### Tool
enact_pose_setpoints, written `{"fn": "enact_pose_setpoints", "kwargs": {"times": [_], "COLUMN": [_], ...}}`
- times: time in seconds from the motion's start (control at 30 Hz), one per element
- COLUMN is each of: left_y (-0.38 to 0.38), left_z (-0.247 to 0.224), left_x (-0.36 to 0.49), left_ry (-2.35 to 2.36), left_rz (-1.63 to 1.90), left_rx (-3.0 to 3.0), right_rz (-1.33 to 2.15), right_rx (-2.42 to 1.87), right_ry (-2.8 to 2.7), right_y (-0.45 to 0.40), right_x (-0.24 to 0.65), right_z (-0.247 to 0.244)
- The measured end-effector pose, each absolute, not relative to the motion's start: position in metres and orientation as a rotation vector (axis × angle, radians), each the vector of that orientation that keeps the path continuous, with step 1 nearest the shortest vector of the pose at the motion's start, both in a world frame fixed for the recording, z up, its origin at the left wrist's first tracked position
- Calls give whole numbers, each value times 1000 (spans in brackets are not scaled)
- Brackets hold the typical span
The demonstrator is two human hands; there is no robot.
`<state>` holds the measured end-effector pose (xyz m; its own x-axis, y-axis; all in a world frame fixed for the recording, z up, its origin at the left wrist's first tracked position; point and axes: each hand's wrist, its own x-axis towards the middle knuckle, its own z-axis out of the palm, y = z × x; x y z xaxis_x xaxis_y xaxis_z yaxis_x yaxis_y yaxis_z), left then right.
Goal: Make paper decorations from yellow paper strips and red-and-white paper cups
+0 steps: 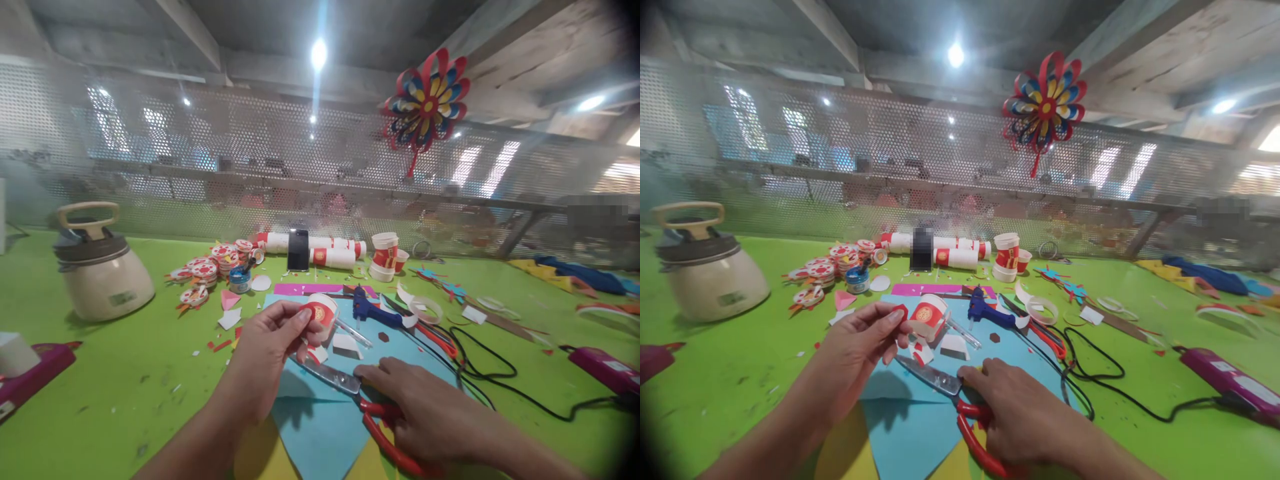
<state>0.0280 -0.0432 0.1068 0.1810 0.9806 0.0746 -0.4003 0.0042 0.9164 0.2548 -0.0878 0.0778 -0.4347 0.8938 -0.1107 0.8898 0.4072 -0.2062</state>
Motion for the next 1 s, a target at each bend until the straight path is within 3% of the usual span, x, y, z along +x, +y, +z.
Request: {"fn": "enact_pose_setpoints", "kwargs": {"times": [0.23,0.7,1.0], "left_y": [-44,-42,-40], "left_z": [110,110,108], "left_x": [27,25,25], "left_ry": [716,700,676], "left_rz": [1302,1394,1339], "left_rx": [958,876,957], "right_rz": [388,1093,1031], "right_rx": [-1713,-1358,-1139], "right_ry": [-2523,-1952,-2126], "right_y": [-88,-91,-80], "right_x": [254,262,240], "right_z": [82,105,106]}}
